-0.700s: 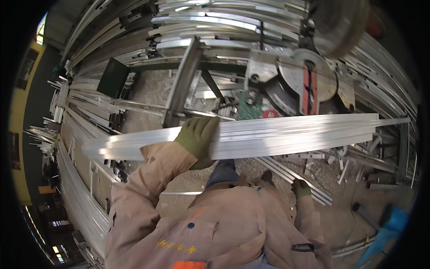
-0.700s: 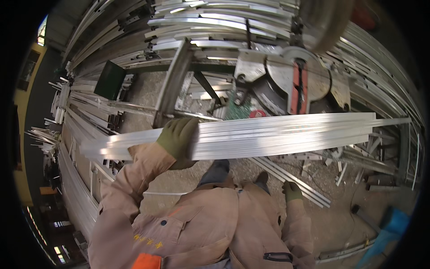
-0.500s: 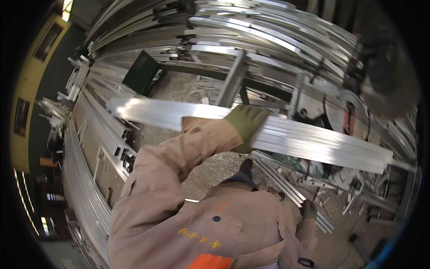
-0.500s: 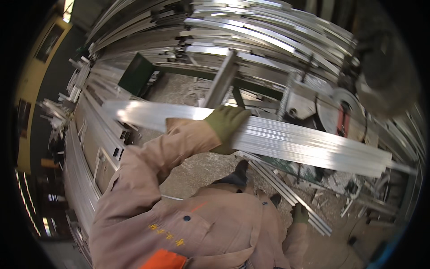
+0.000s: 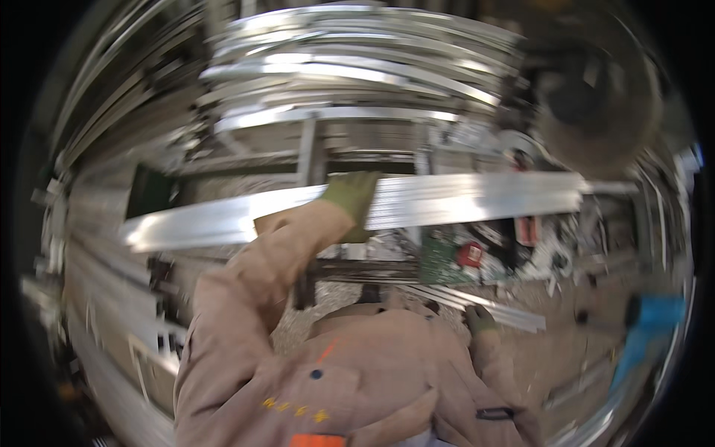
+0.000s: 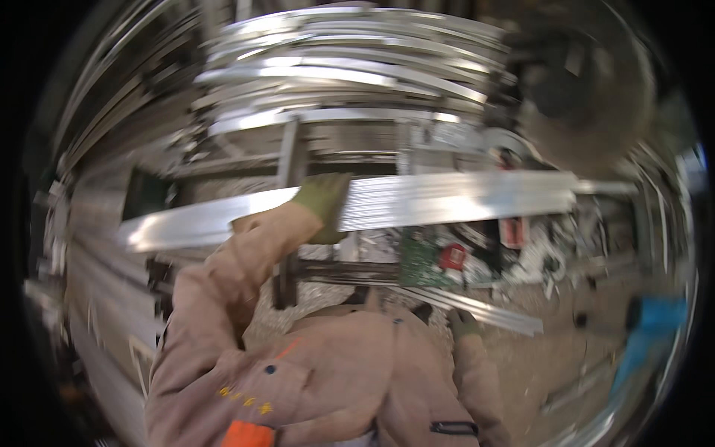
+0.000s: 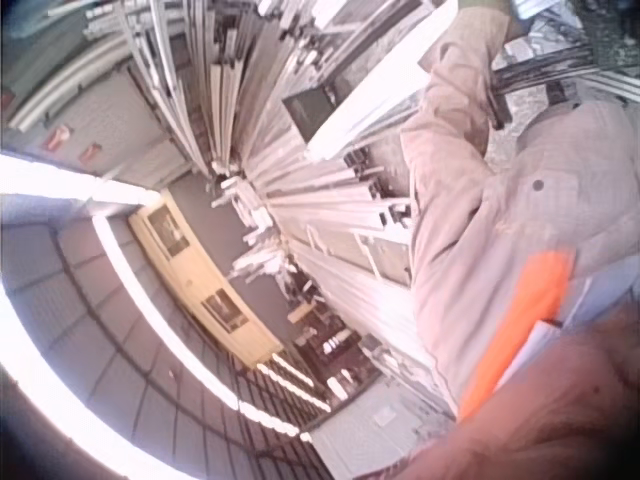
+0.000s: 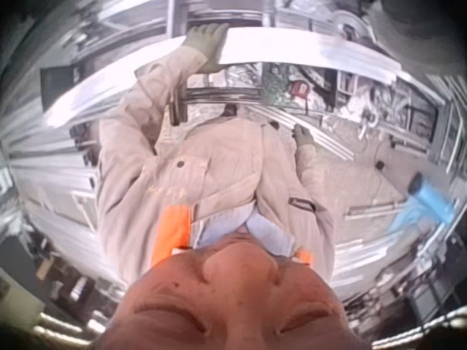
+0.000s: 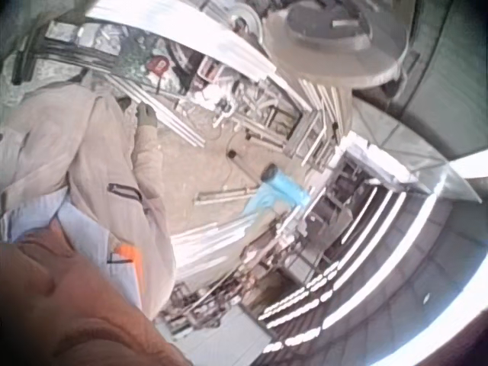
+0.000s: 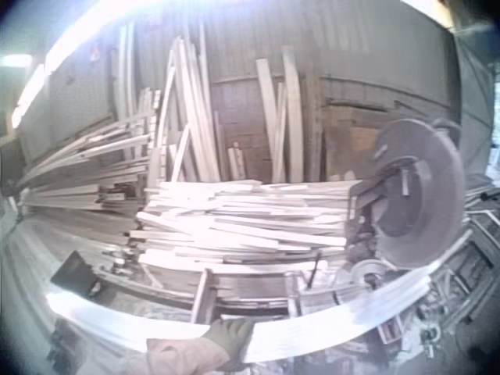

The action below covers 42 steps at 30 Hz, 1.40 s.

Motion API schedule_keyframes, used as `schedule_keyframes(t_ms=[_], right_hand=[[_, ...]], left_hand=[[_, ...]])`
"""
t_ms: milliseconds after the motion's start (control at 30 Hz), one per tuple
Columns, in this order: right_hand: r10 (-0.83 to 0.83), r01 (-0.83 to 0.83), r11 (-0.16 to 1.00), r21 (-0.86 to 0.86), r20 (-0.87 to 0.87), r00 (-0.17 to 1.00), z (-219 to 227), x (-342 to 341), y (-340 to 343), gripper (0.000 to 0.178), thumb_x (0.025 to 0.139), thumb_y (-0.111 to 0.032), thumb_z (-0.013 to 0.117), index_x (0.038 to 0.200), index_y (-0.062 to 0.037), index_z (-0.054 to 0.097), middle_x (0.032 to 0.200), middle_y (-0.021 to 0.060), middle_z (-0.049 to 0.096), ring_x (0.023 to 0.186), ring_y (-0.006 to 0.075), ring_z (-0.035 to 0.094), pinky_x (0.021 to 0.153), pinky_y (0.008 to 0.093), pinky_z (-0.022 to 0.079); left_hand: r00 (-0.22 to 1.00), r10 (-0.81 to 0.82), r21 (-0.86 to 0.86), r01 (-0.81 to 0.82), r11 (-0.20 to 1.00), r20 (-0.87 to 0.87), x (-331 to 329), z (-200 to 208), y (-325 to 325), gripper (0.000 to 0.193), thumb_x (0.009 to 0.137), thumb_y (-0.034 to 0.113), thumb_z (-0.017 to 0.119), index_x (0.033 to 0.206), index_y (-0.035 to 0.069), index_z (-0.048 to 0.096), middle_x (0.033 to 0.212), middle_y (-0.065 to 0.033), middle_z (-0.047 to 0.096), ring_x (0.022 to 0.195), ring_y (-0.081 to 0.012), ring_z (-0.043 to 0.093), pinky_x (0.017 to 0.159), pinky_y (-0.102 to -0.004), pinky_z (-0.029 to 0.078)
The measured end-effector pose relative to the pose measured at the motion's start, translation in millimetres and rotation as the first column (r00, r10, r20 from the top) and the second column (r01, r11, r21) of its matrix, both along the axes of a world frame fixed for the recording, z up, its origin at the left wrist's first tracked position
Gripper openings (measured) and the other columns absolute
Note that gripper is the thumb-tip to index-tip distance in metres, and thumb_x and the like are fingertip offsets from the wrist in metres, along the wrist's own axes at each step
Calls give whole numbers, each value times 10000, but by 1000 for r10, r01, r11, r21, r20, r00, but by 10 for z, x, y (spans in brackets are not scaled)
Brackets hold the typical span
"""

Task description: The person repeatedly picks up long aluminum profiles, positions them on a chop saw, and cuts them into shorter pieces. The cut pieces are set aside on the floor while the process continues with additional profiles.

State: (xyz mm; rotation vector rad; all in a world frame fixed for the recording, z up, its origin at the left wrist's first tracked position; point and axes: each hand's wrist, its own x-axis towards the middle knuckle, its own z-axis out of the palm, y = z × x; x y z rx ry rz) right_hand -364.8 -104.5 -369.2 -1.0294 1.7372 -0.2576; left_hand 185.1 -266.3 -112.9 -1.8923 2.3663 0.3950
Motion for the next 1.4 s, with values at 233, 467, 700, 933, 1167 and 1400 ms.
schedule_keyframes(t_ms=[233, 467, 700, 933, 1167, 1400], right_hand=[[-55, 26, 987, -158, -183, 982, 427, 118, -159, 572, 1125, -545, 766, 1309, -16, 880, 1084, 136, 879, 967, 213, 800, 919, 394, 631], [-393, 293, 862, -413, -181, 901, 1176, -74, -845, 617, 1114, -538, 774, 1438, -17, 837, 1312, 248, 882, 1225, 402, 850, 1105, 490, 641], [-220, 149, 943, -296, -223, 950, 902, -416, -1156, 561, 999, -345, 814, 1469, -41, 825, 1305, 214, 889, 1215, 386, 854, 1104, 477, 646], [-353, 332, 934, 135, 195, 915, 1010, -483, -1374, 428, 1071, -394, 845, 1325, -52, 803, 924, 124, 811, 712, 267, 762, 636, 422, 591], [-515, 486, 857, 173, 329, 791, 946, -345, -1378, 297, 1085, -326, 856, 1185, -56, 786, 804, 65, 743, 571, 214, 658, 517, 386, 488], [-667, 682, 710, 172, 475, 574, 762, -317, -1268, 171, 1074, -132, 848, 1151, -40, 726, 731, 52, 619, 506, 161, 513, 458, 361, 373]], left_hand=[[987, -77, 87, 65, 994, 142, -259, -154, -393, 1460, 816, 634, 956, 1892, -21, 216, 1823, -345, 465, 1701, -522, 478, 1417, -625, 384], [995, -52, 142, 40, 989, 85, -144, -249, -722, 1407, 794, 660, 1026, 1810, -26, 336, 1725, -353, 569, 1638, -573, 527, 1379, -624, 434], [1000, -24, 152, 23, 988, 11, 160, -274, -834, 1439, 777, 543, 1027, 1869, -13, 272, 1812, -348, 507, 1700, -531, 484, 1423, -599, 386], [997, -11, 89, 4, 996, 72, 176, -379, -815, 1442, 772, 525, 1018, 1888, 17, 259, 1814, -311, 516, 1716, -516, 465, 1443, -595, 348], [997, 6, 72, -12, 997, 77, 165, -357, -874, 1438, 759, 555, 1015, 1884, 33, 286, 1809, -279, 512, 1705, -519, 454, 1477, -583, 289], [991, 34, 100, -47, 994, 132, 321, -416, -720, 1433, 778, 574, 999, 1897, 58, 267, 1824, -260, 509, 1720, -500, 447, 1492, -585, 260]])
